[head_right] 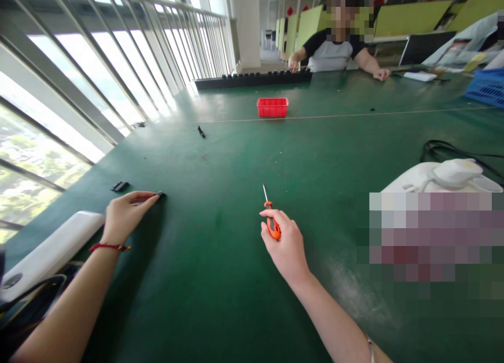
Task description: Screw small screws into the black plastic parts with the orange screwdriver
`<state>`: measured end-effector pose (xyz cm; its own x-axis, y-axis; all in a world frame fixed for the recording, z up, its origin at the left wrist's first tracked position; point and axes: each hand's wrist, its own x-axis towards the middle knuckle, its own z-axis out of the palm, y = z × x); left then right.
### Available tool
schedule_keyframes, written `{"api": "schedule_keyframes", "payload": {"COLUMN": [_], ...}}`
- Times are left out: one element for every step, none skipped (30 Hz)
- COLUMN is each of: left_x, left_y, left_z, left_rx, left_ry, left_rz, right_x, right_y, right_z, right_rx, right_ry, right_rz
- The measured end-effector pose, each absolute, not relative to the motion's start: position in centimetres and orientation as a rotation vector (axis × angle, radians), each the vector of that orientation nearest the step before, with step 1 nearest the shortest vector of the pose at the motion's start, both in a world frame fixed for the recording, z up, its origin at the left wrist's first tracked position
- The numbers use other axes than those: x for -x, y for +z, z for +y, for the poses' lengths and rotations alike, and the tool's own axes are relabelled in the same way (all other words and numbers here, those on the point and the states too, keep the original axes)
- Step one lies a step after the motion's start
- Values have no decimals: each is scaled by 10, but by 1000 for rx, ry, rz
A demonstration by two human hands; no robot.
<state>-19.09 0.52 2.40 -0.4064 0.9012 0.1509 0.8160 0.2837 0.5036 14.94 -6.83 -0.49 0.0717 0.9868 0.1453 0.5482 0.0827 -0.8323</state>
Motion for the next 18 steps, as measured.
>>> {"api": "schedule_keyframes", "payload": {"left_x": [191, 191, 191, 191, 191, 192, 192, 192, 193, 194, 194, 195, 195, 195, 195, 195, 194, 192], "left_y": [24, 24, 25, 25, 25, 25, 25, 25, 24, 24, 23, 23, 22, 21, 20, 20, 19, 19], "left_z": [5, 5, 5, 4, 4, 4, 3, 3, 3, 3, 3, 3, 3, 3, 3, 3, 3, 3], "left_rx": [-1607, -1604, -1602, -1602, -1605, -1611, -1616, -1621, -1622, -1626, -1632, -1641, -1654, -1670, -1687, -1705, -1724, -1747], "left_ry": [782, 784, 783, 782, 780, 780, 785, 793, 804, 814, 821, 824, 822, 819, 817, 817, 823, 835], "left_rz": [2380, 2379, 2376, 2370, 2361, 2349, 2336, 2323, 2313, 2304, 2299, 2299, 2302, 2308, 2315, 2320, 2323, 2318], "right_x": [-149, -150, -150, -150, -150, -150, -150, -150, -150, -150, -150, -150, -150, -150, -150, -150, -150, -150], "right_y": [-5, -5, -6, -6, -6, -6, -6, -6, -6, -6, -6, -6, -6, -6, -6, -6, -6, -6], "right_z": [-68, -68, -68, -68, -68, -68, -68, -68, -68, -68, -68, -68, -69, -69, -69, -69, -69, -69], "right_rx": [1563, 1559, 1556, 1553, 1550, 1548, 1545, 1542, 1538, 1535, 1533, 1531, 1531, 1533, 1535, 1540, 1545, 1549], "right_ry": [702, 697, 693, 688, 685, 681, 679, 676, 672, 667, 661, 656, 653, 653, 656, 660, 665, 669], "right_rz": [-1577, -1578, -1579, -1581, -1582, -1584, -1585, -1587, -1589, -1589, -1590, -1591, -1591, -1592, -1592, -1593, -1592, -1591]}}
